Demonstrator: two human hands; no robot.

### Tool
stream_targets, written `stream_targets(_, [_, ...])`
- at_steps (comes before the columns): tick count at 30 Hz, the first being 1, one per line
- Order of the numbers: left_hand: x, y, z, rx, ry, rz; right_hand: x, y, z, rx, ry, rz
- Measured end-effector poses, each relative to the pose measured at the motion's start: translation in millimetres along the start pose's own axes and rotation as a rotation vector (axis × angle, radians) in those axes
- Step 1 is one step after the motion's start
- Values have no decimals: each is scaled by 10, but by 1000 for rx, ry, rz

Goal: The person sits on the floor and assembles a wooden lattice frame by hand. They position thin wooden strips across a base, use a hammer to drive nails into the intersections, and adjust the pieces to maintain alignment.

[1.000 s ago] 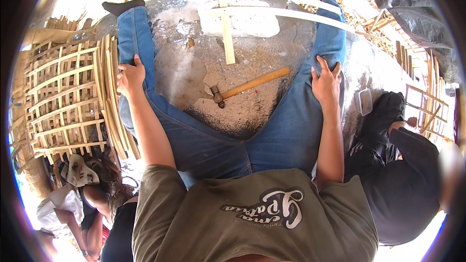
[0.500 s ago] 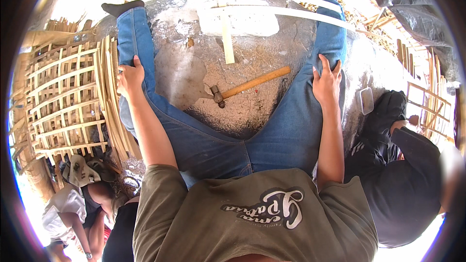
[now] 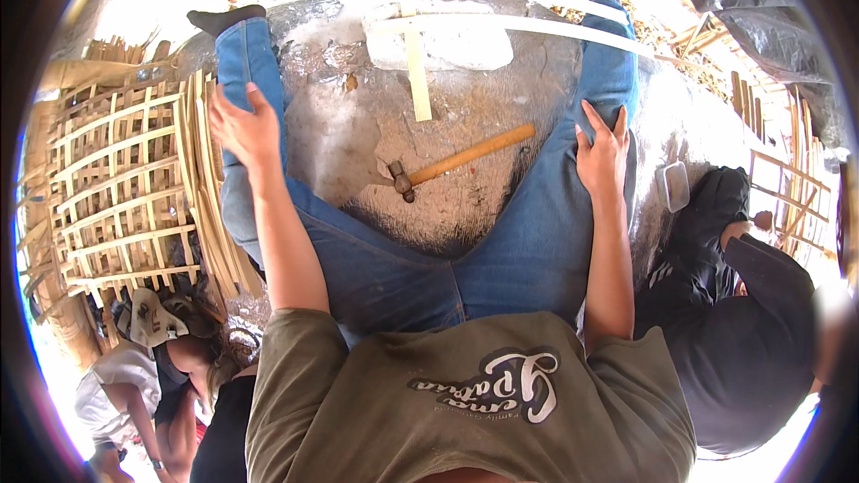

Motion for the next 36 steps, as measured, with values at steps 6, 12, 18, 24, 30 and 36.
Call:
stream_targets(6, [-193,-884,-1129,495,-1018,937,32,22,7,-61,-21,52])
stream_targets(12, [-229,-1144,-1436,615,-1235,1297,21,44,37,-92,-7,72])
stream_targets(18, [-352,-1223,-1708,863,-1200,1208,9,68,20,-77,-15,52])
stream_targets(24, [-598,-1426,-1773,726,-1386,944,15,62,1,-23,42,19])
stream_targets(30, [-569,-1414,-1798,685,-1415,934,83,43,129,-96,-96,65])
stream_targets(36, [-570,-1435,-1749,675,-1389,955,108,-50,883,353,-100,447])
Point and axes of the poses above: each hand's wrist, its own y-axis towards the middle knuckle, its own x-axis out of the back of the hand, z = x × y, the point moved 2 cm from there along y, towards the middle knuckle, and after that the axes turned 1 degree about -y, right-handed, at the moved point
